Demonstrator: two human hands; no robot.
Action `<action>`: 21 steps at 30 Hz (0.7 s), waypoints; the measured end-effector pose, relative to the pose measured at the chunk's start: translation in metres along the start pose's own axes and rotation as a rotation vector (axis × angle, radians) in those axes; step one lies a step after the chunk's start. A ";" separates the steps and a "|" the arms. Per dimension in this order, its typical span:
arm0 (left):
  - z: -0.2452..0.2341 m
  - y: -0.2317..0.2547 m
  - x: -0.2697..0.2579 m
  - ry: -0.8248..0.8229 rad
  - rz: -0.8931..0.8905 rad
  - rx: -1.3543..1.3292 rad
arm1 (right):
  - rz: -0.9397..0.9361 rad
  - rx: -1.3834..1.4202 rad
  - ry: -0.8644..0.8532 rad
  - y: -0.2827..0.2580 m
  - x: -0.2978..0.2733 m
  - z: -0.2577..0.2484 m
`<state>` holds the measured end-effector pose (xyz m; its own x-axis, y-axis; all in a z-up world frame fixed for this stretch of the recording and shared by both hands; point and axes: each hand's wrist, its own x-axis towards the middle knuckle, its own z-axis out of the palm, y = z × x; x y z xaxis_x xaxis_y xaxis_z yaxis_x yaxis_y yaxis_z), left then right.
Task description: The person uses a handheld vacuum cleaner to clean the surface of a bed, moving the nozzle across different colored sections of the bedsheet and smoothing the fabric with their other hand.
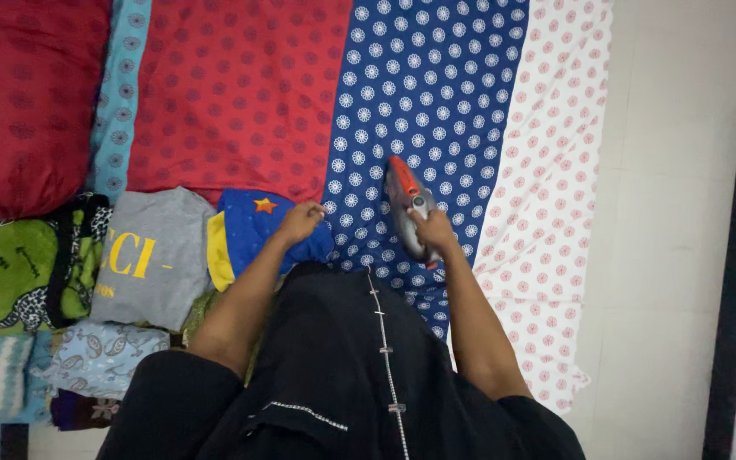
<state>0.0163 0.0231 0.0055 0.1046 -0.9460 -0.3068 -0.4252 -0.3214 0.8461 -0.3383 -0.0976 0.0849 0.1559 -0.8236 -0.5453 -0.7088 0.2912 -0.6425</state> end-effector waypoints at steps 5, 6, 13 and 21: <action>-0.005 -0.001 -0.001 -0.027 -0.077 -0.030 | 0.024 0.083 -0.055 0.001 -0.010 0.012; -0.005 -0.001 -0.002 -0.028 -0.048 -0.033 | 0.013 0.078 -0.037 -0.002 -0.015 0.016; 0.014 0.011 0.002 -0.022 -0.006 -0.109 | -0.319 -0.093 0.153 -0.006 -0.061 0.021; 0.015 0.008 0.001 -0.021 -0.031 -0.012 | -0.182 -0.105 -0.038 0.005 -0.117 0.007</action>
<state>-0.0004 0.0206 0.0057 0.0992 -0.9345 -0.3419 -0.4113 -0.3514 0.8411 -0.3552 0.0037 0.1414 0.3122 -0.8383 -0.4469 -0.7345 0.0854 -0.6733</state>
